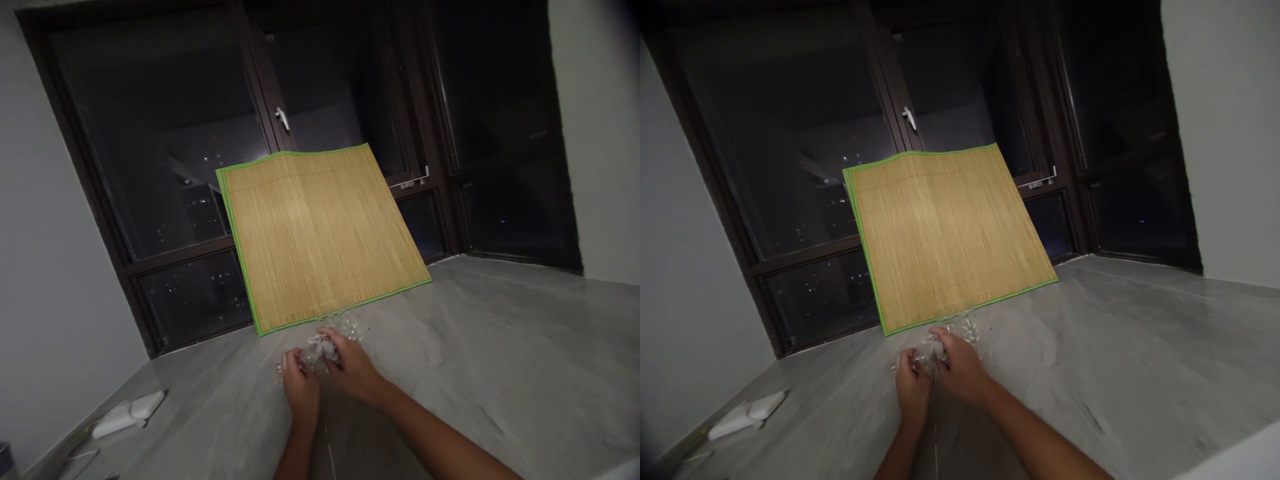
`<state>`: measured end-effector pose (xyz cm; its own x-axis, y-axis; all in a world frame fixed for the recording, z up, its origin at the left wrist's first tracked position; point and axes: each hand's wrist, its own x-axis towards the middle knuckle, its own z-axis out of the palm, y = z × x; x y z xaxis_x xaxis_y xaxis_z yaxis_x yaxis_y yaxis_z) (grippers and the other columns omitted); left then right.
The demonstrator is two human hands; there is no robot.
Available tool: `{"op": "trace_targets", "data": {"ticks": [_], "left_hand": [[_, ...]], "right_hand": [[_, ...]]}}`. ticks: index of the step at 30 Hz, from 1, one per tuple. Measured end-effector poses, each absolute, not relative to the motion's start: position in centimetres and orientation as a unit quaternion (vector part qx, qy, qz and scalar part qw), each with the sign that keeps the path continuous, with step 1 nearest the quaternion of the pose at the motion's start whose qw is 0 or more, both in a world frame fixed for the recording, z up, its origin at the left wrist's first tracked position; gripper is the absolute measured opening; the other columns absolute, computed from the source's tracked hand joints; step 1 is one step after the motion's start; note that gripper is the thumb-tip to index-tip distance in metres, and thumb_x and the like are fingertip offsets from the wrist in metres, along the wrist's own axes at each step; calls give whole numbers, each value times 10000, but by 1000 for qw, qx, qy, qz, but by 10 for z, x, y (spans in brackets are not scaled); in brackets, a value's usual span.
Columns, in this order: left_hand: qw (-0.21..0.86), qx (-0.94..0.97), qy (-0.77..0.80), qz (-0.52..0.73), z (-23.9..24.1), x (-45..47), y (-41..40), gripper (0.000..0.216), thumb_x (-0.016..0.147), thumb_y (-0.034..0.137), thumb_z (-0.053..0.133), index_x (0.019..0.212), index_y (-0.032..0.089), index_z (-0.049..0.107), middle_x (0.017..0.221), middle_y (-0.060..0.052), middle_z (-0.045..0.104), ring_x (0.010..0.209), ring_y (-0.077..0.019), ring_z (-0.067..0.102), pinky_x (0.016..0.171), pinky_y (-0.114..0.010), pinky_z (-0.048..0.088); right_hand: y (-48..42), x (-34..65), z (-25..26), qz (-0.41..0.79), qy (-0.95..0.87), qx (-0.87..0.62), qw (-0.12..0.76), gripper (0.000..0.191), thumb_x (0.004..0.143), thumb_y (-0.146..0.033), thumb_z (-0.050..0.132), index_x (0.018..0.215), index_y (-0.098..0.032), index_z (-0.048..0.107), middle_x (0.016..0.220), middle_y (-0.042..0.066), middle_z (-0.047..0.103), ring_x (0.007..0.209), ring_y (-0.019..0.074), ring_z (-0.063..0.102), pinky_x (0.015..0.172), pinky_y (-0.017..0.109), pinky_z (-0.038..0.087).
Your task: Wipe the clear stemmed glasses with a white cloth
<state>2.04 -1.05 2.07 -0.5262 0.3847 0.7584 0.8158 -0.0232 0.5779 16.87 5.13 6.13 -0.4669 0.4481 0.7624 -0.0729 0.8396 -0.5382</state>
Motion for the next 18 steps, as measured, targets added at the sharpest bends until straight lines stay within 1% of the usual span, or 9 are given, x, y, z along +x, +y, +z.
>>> {"op": "trace_targets", "data": {"ticks": [2, 5, 6, 7, 9, 11, 13, 15, 18], "left_hand": [[195, -448, -666, -564, 21, 19, -10, 208, 772, 95, 447, 920, 204, 544, 882, -38, 581, 859, -211, 534, 784, -328, 396], [202, -446, -661, -569, 21, 19, -10, 214, 755, 87, 459, 914, 203, 545, 882, -42, 583, 857, -212, 533, 782, -329, 397], [202, -447, -659, -569, 22, 19, -10, 221, 749, 82, 459, 911, 205, 546, 883, -41, 585, 857, -210, 535, 781, -326, 397], [200, -451, -659, -568, 22, 20, -10, 230, 741, 77, 459, 908, 208, 549, 881, -37, 586, 853, -207, 537, 773, -317, 396], [184, -470, -659, -558, 23, 23, -12, 235, 722, 77, 481, 898, 214, 556, 860, -22, 580, 817, -195, 535, 733, -293, 392], [159, -490, -660, -547, 24, 27, -13, 243, 705, 83, 509, 901, 218, 560, 851, -12, 571, 792, -187, 532, 705, -278, 386], [138, -501, -660, -542, 26, 30, -14, 254, 699, 83, 514, 909, 217, 559, 860, -12, 571, 802, -188, 536, 711, -277, 389], [129, -505, -657, -545, 28, 31, -16, 261, 703, 74, 493, 912, 217, 556, 877, -15, 575, 831, -191, 546, 735, -280, 395], [122, -516, -654, -540, 30, 30, -19, 246, 719, 79, 484, 907, 219, 557, 879, -17, 579, 837, -194, 557, 740, -282, 397]], "right_hand": [[49, 168, 62, 290, -815, -112, 488, 558, 784, -113, 555, 1326, -228, 487, 1150, 60, 679, 1016, 211, 638, 897, 339, 475], [47, 170, 64, 331, -811, -114, 469, 565, 784, -124, 569, 1331, -235, 478, 956, 10, 702, 804, 175, 644, 759, 286, 488], [47, 171, 65, 337, -815, -108, 460, 577, 785, -129, 572, 1343, -237, 469, 936, 3, 699, 767, 166, 637, 729, 274, 484], [47, 171, 64, 336, -821, -96, 450, 600, 781, -131, 577, 1359, -237, 457, 948, 4, 700, 768, 165, 637, 722, 269, 482], [48, 173, 63, 326, -838, -73, 433, 687, 752, -125, 597, 1405, -236, 417, 1016, 19, 703, 847, 180, 650, 769, 281, 486], [50, 174, 62, 320, -852, -55, 411, 793, 721, -123, 619, 1458, -236, 350, 1060, 30, 708, 922, 200, 659, 829, 306, 487], [50, 177, 63, 326, -861, -43, 388, 868, 711, -140, 639, 1496, -240, 282, 1075, 34, 715, 954, 210, 666, 865, 325, 488], [50, 180, 66, 333, -867, -31, 370, 904, 707, -167, 660, 1511, -240, 252, 1109, 43, 712, 996, 222, 664, 899, 342, 484], [47, 184, 70, 326, -874, -17, 359, 894, 696, -150, 646, 1505, -241, 278, 1186, 61, 688, 1077, 238, 640, 947, 365, 467]]}}
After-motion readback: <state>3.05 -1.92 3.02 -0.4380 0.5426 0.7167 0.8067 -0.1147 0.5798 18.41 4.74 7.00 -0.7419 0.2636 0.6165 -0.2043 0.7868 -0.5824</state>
